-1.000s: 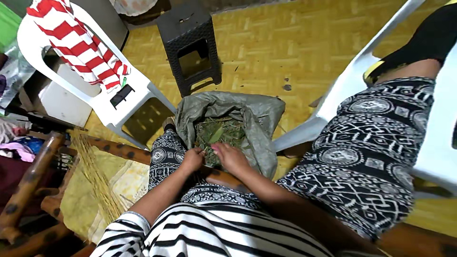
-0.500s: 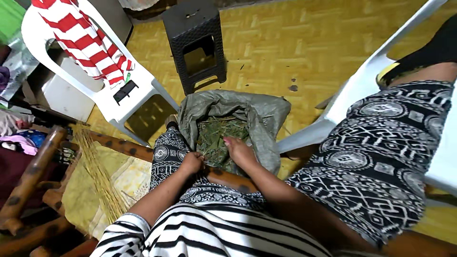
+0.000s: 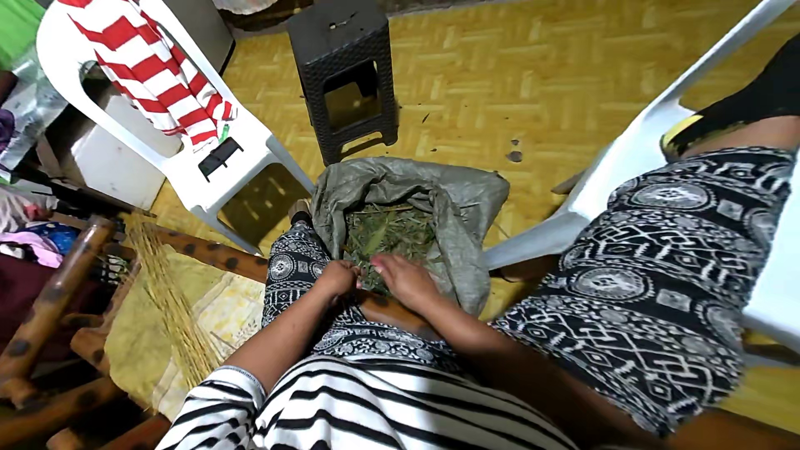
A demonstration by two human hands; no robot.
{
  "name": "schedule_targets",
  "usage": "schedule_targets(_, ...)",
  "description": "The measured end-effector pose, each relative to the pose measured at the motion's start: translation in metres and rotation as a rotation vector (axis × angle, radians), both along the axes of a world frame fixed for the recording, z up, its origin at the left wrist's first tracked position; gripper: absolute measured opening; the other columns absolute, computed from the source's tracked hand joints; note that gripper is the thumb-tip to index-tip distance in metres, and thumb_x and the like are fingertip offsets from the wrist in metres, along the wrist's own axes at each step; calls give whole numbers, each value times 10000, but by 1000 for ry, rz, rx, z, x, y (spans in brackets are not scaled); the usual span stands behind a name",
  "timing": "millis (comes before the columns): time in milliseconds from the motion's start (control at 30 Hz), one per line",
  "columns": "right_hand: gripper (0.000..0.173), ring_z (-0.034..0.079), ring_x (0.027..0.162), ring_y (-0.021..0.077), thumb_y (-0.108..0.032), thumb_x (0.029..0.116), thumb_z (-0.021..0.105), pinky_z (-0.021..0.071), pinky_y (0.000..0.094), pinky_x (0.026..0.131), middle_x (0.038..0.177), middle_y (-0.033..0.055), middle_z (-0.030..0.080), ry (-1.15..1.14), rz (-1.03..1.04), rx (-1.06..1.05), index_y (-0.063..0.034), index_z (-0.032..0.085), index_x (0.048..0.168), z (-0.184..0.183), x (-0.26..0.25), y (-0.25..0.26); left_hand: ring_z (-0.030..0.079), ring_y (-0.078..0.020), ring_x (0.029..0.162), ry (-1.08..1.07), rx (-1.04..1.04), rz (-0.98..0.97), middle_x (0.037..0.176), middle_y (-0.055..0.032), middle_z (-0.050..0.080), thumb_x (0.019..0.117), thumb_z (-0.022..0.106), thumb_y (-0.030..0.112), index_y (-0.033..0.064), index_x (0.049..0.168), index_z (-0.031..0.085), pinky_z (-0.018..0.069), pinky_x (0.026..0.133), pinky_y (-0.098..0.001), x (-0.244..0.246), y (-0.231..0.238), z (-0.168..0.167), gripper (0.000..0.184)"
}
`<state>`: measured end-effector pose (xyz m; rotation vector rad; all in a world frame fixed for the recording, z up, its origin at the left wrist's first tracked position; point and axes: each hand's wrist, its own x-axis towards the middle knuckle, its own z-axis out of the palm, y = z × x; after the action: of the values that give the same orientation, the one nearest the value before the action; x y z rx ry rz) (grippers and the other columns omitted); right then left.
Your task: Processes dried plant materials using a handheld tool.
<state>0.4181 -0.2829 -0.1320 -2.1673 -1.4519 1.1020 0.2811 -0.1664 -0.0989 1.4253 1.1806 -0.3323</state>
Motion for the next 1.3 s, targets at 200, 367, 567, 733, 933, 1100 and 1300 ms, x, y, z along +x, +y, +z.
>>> schedule_targets(200,434,574,1295,436,-294,1128,367,439,607,1076,1404,244,586,-138,-205,-57,-66,552,1448,-17,23,3,411,-26,478,7,-101,18,678,32,547,1090,476,142,2,1165,636,350,464,-186,-7,-3,4,226)
schedule_targets(367,462,556,1320,449,-307,1133,351,436,631,1070,1467,247,541,-106,-362,-172,-51,518,1479,-18,37,5,402,-27,485,38,-62,10,681,33,544,1094,463,150,1,1146,643,344,475,-195,-20,1,-1,239)
schedule_targets(567,466,570,1314,419,-325,1132,348,430,603,1097,1440,227,571,27,-32,10,-81,526,1487,-8,8,4,423,-27,489,17,-69,93,689,29,556,1097,460,149,-4,1160,629,358,472,-190,-9,5,-4,237)
schedule_targets(733,470,549,1339,407,-329,1130,350,392,588,1131,1430,218,582,-3,58,-9,-84,524,1491,-6,1,2,421,-29,482,31,-85,76,681,30,562,1100,467,176,12,1171,627,354,471,-190,0,1,1,240)
schedule_targets(933,441,560,1326,414,-314,1130,361,410,607,1102,1432,216,584,-108,-138,-70,-91,562,1453,-18,21,5,428,-26,470,21,-136,66,673,29,561,1092,478,153,7,1176,630,361,459,-180,-7,-1,3,227)
schedule_targets(1100,442,575,1295,435,-318,1131,353,435,619,1068,1421,233,582,-161,-237,-145,-102,554,1461,-22,30,7,416,-20,481,46,-78,8,683,34,566,1084,498,157,9,1157,651,349,467,-188,-13,-3,3,225)
schedule_targets(1300,444,580,1300,425,-323,1133,342,437,613,1072,1436,223,580,-157,-276,-157,-123,554,1469,-16,31,7,556,-59,670,85,48,-130,831,-8,634,1090,501,192,9,1182,664,485,675,-256,-10,0,-1,262)
